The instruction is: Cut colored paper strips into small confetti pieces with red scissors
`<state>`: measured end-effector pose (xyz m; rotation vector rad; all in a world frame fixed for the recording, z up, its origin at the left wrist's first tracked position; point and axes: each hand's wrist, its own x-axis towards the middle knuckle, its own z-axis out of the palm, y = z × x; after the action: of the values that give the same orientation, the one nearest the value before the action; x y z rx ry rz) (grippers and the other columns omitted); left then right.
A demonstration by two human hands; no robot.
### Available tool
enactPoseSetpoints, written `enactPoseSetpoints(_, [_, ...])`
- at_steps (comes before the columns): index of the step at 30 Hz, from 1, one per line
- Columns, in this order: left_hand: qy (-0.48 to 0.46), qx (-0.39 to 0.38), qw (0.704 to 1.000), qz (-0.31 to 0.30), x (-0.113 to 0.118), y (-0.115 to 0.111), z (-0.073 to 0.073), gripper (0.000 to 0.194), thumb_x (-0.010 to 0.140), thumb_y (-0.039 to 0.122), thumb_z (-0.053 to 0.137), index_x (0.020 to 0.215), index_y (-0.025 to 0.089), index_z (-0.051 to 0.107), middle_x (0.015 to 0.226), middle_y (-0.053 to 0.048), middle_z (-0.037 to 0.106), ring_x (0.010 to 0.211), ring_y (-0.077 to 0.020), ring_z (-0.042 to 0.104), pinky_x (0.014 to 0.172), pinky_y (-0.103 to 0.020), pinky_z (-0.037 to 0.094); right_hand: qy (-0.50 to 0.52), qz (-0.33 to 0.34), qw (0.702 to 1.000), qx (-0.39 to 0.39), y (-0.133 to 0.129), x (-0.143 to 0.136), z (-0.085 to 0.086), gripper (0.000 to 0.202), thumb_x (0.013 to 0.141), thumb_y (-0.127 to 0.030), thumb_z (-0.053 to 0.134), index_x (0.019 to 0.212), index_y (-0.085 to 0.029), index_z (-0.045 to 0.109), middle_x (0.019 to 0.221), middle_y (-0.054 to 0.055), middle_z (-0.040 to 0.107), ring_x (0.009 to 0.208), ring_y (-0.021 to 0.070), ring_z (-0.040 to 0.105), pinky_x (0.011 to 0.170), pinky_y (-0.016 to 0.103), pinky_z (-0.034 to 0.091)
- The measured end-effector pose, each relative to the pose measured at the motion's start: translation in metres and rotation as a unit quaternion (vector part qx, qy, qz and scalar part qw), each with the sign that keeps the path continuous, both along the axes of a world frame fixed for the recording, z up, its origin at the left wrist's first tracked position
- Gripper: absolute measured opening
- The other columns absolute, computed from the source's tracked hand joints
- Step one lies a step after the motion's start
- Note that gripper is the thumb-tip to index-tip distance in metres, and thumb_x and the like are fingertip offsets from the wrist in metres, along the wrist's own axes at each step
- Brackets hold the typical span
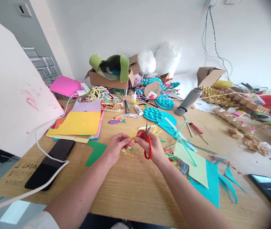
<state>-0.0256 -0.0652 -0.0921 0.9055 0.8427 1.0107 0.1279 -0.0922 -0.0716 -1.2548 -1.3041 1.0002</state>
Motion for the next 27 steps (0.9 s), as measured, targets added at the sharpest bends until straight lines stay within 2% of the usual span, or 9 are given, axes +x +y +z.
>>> enactPoseSetpoints(3, [0.04, 0.038, 0.998, -0.016, 0.004, -0.004, -0.001, 0.026, 0.062, 0.035, 0.08, 0.066, 0.014, 0.064, 0.056, 0.002, 0.058, 0.052, -0.0071, 0.047, 0.052, -0.021, 0.035, 0.003, -0.013, 0.999, 0.029, 0.001, 0.001, -0.001, 0.03, 0.071, -0.039, 0.074, 0.085, -0.018, 0.058, 0.08, 0.002, 0.063, 0.07, 0.0156, 0.058, 0.064, 0.026, 0.048])
enactPoseSetpoints(6, [0.055, 0.037, 0.997, -0.028, 0.007, -0.008, 0.0, 0.027, 0.065, 0.036, 0.079, 0.069, 0.014, 0.064, 0.055, 0.0, 0.062, 0.052, -0.0094, 0.053, 0.052, -0.022, 0.038, -0.025, -0.035, 0.998, 0.048, 0.0, 0.002, -0.003, 0.026, 0.072, -0.036, 0.071, 0.085, -0.019, 0.057, 0.077, 0.001, 0.061, 0.07, 0.0166, 0.058, 0.065, 0.028, 0.048])
enactPoseSetpoints(10, [0.006, -0.009, 0.998, -0.054, 0.01, -0.01, 0.0, 0.031, 0.062, 0.035, 0.082, 0.075, 0.014, 0.064, 0.063, -0.005, 0.07, 0.056, -0.0127, 0.061, 0.055, -0.024, 0.043, -0.087, -0.045, 0.99, 0.106, -0.01, 0.006, -0.008, 0.016, 0.077, -0.03, 0.066, 0.084, -0.02, 0.056, 0.083, 0.003, 0.062, 0.077, 0.0179, 0.06, 0.073, 0.03, 0.049])
enactPoseSetpoints(15, [-0.077, -0.065, 0.991, -0.088, 0.011, -0.01, 0.0, 0.028, 0.063, 0.032, 0.082, 0.077, 0.012, 0.067, 0.076, -0.007, 0.072, 0.066, -0.0151, 0.067, 0.066, -0.028, 0.051, -0.158, -0.005, 0.973, 0.167, -0.024, 0.013, -0.006, 0.009, 0.082, -0.023, 0.061, 0.09, -0.021, 0.056, 0.088, 0.004, 0.063, 0.082, 0.0186, 0.061, 0.075, 0.03, 0.049])
enactPoseSetpoints(18, [-0.095, -0.074, 0.99, -0.071, 0.014, -0.01, 0.006, 0.029, 0.059, 0.027, 0.084, 0.076, 0.011, 0.067, 0.074, -0.006, 0.072, 0.067, -0.0145, 0.067, 0.069, -0.028, 0.053, -0.171, 0.003, 0.968, 0.183, -0.026, 0.016, 0.002, 0.007, 0.082, -0.023, 0.062, 0.088, -0.022, 0.057, 0.088, 0.004, 0.065, 0.084, 0.0187, 0.062, 0.076, 0.03, 0.049])
enactPoseSetpoints(22, [-0.084, -0.078, 0.993, -0.035, 0.022, -0.007, 0.019, 0.029, 0.053, 0.015, 0.086, 0.074, 0.011, 0.066, 0.067, -0.004, 0.07, 0.061, -0.0133, 0.067, 0.064, -0.025, 0.053, -0.129, -0.063, 0.974, 0.177, -0.022, 0.028, 0.011, 0.012, 0.083, -0.03, 0.064, 0.087, -0.02, 0.059, 0.086, 0.004, 0.065, 0.081, 0.0179, 0.061, 0.075, 0.029, 0.049])
enactPoseSetpoints(24, [-0.084, -0.082, 0.993, -0.001, 0.028, -0.005, 0.024, 0.027, 0.055, 0.009, 0.082, 0.077, 0.011, 0.067, 0.065, -0.003, 0.07, 0.059, -0.0128, 0.067, 0.062, -0.023, 0.053, -0.121, -0.103, 0.975, 0.153, -0.019, 0.037, 0.011, 0.02, 0.084, -0.039, 0.063, 0.087, -0.019, 0.06, 0.086, 0.005, 0.065, 0.079, 0.0181, 0.061, 0.072, 0.029, 0.049])
enactPoseSetpoints(26, [-0.102, -0.096, 0.989, 0.038, 0.035, -0.003, 0.026, 0.025, 0.059, 0.003, 0.077, 0.081, 0.011, 0.068, 0.064, -0.003, 0.07, 0.058, -0.012, 0.067, 0.061, -0.021, 0.053, -0.134, -0.092, 0.982, 0.097, -0.017, 0.044, 0.006, 0.03, 0.082, -0.048, 0.063, 0.08, -0.018, 0.061, 0.075, 0.004, 0.065, 0.068, 0.0175, 0.061, 0.063, 0.027, 0.048])
enactPoseSetpoints(27, [-0.116, -0.109, 0.986, 0.055, 0.037, -0.002, 0.026, 0.023, 0.061, 0.001, 0.075, 0.081, 0.011, 0.068, 0.064, -0.003, 0.07, 0.059, -0.0115, 0.067, 0.061, -0.02, 0.053, -0.131, -0.067, 0.988, 0.056, -0.016, 0.046, 0.003, 0.036, 0.081, -0.053, 0.063, 0.074, -0.018, 0.059, 0.068, 0.004, 0.065, 0.06, 0.0169, 0.06, 0.056, 0.026, 0.047])
